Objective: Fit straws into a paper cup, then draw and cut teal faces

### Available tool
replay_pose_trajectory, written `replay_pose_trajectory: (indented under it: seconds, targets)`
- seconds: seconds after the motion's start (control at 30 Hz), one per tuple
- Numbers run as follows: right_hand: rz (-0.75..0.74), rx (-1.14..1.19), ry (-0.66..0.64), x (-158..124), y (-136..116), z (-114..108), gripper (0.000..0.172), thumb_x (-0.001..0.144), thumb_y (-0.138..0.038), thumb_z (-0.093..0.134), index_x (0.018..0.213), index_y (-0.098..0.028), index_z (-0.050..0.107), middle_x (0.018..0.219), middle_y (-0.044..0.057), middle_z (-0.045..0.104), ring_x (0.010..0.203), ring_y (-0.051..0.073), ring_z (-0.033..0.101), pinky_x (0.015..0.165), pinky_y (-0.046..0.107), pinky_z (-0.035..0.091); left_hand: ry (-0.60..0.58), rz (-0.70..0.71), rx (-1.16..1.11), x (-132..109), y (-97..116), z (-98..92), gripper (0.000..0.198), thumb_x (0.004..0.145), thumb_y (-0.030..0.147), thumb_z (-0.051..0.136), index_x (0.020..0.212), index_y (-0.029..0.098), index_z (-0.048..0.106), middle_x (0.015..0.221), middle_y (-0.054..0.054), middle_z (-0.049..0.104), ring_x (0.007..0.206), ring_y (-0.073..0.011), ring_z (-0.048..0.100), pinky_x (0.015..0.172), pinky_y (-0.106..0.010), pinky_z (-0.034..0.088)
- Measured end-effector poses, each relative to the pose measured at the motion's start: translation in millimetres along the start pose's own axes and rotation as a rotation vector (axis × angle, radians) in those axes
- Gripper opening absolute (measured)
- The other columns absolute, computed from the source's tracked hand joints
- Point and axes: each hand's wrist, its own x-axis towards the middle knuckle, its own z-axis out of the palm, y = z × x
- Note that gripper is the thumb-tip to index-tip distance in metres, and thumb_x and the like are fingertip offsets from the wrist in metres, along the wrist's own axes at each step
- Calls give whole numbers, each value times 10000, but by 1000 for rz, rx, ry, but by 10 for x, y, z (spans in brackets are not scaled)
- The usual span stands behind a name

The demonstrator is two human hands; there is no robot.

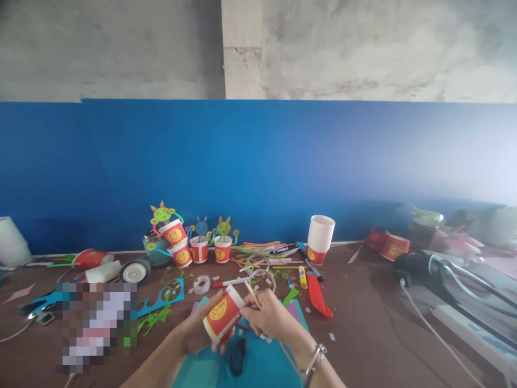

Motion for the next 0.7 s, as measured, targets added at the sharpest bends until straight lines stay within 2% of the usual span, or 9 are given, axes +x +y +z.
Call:
replay_pose_trajectory:
  seconds: [0.2, 0.33, 0.5, 0.7]
  targets:
    - [-40, 45, -23, -3, -15, -17, 214, 807, -318, 525, 744, -136, 618, 362, -77, 452, 293, 42, 309, 326, 162, 245, -28, 6, -28, 19, -11, -37, 746, 836, 674, 320, 944, 14, 651, 585, -126, 679, 377, -166, 601, 352, -236, 412]
    - [-3, 147, -66, 8, -21, -6, 276, 774, -396, 587, 856, -132, 594, 351, -90, 459, 272, 38, 274, 302, 163, 204, -66, 23, -30, 39, -14, -68, 747, 845, 670, 294, 968, 24, 650, 594, -116, 677, 388, -166, 610, 393, -244, 439]
    - [69, 176, -50, 33, 2, 45, 367, 694, -487, 683, 772, -153, 552, 336, -92, 452, 264, 27, 273, 300, 163, 168, -52, 11, -32, 45, -18, -72, 715, 844, 656, 325, 1018, 35, 635, 560, -100, 662, 393, -181, 612, 388, -248, 428]
    - [-4, 246, -75, 93, 102, 92, 383, 677, -479, 715, 773, -142, 558, 340, -87, 461, 269, 28, 292, 297, 157, 163, -42, 14, -24, 37, -10, -53, 698, 834, 660, 351, 996, 45, 637, 579, -104, 668, 408, -184, 620, 371, -240, 417]
